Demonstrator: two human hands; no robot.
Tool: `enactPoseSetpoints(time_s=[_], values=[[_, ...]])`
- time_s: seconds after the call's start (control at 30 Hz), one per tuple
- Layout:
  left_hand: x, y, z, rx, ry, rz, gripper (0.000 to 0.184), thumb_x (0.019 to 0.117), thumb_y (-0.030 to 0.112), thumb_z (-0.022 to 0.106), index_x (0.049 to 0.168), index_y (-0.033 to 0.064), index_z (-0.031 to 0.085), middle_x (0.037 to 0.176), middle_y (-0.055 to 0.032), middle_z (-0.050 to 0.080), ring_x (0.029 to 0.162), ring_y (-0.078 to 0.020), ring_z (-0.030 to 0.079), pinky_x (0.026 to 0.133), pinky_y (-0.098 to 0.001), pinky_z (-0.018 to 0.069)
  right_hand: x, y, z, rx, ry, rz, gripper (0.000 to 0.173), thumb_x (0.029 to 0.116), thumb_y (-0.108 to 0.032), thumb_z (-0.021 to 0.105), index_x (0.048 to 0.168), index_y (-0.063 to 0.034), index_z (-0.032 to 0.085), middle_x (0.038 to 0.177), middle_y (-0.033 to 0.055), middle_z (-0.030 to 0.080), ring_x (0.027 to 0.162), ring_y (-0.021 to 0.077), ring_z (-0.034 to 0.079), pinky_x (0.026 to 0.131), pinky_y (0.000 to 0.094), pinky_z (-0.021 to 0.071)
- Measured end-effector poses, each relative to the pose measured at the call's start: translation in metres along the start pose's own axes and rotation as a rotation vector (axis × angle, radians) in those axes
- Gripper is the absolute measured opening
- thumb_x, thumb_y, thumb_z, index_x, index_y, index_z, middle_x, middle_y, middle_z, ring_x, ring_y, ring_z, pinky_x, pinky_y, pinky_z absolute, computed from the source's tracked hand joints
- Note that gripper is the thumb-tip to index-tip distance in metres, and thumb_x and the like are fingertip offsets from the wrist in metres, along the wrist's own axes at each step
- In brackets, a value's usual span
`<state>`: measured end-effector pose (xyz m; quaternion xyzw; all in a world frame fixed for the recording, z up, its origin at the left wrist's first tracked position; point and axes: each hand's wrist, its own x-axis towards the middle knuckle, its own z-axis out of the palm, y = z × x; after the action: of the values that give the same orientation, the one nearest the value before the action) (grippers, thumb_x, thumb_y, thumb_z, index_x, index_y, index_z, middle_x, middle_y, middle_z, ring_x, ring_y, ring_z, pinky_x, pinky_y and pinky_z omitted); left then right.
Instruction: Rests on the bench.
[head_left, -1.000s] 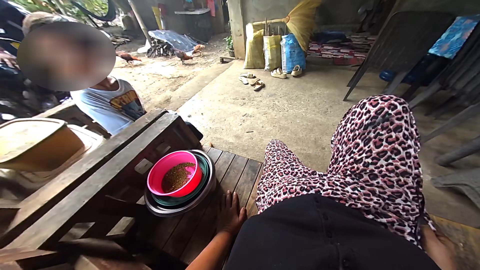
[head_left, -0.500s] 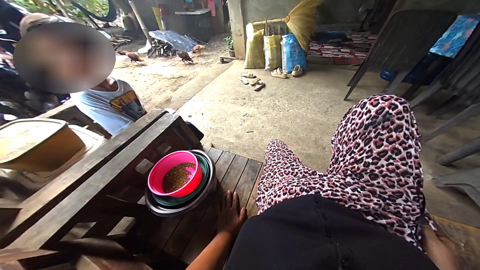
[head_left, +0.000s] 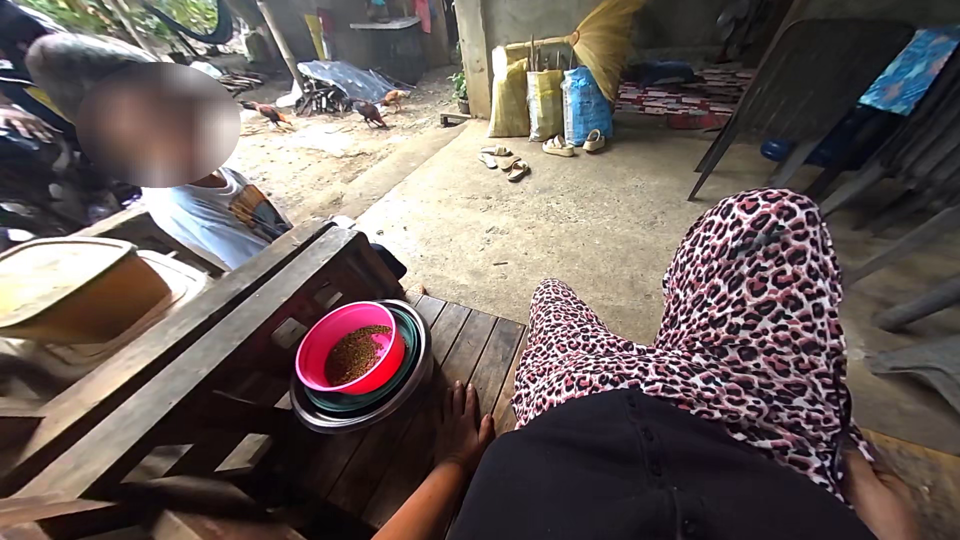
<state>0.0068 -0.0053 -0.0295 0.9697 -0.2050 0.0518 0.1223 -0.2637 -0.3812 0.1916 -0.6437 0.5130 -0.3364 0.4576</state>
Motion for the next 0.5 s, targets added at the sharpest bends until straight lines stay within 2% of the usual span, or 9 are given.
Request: enactPoseSetpoints(time_s=[0.17, 0.37, 0.5], values=[[-0.0003, 0.0022, -0.0051, -0.001, -0.016, -0.006, 0.079, 0.0958, 0.061, 0.028, 0.155, 0.0105, 0.045, 0.163, -0.0197, 0.035, 0.15, -0.0397, 0.033, 0.122, -0.0593, 0.0208, -0.0002, 0.0001, -0.0001, 0.015, 0.006, -0.005, 0.038, 0.1097, -0.018, 0.042, 0.134, 0.0098, 0.051, 0.102, 0.0035, 0.056, 0.083, -0.0148, 0.048, 0.077, 0.0078, 0.0412], [-0.0011, 0.001, -0.0019, -0.003, 0.029, 0.009, 0.079, 0.0959, 0.061, 0.028, 0.153, 0.0101, 0.047, 0.161, -0.0204, 0.039, 0.148, -0.0401, 0.037, 0.12, -0.0593, 0.0255, 0.0, 0.0003, 0.0004, 0.017, 0.001, 0.001, 0.039, 0.11, -0.018, 0.041, 0.136, 0.01, 0.05, 0.104, 0.0037, 0.057, 0.084, -0.0151, 0.049, 0.078, 0.0074, 0.0413], [-0.0002, 0.0006, -0.0016, 0.0, 0.021, 0.006, 0.079, 0.0958, 0.061, 0.029, 0.154, 0.0104, 0.046, 0.161, -0.0198, 0.037, 0.149, -0.0392, 0.035, 0.121, -0.0594, 0.023, 0.0, 0.0007, 0.0007, 0.008, 0.005, 0.001, 0.039, 0.11, -0.019, 0.04, 0.135, 0.0096, 0.05, 0.102, 0.0033, 0.056, 0.083, -0.0145, 0.048, 0.077, 0.0081, 0.0408]])
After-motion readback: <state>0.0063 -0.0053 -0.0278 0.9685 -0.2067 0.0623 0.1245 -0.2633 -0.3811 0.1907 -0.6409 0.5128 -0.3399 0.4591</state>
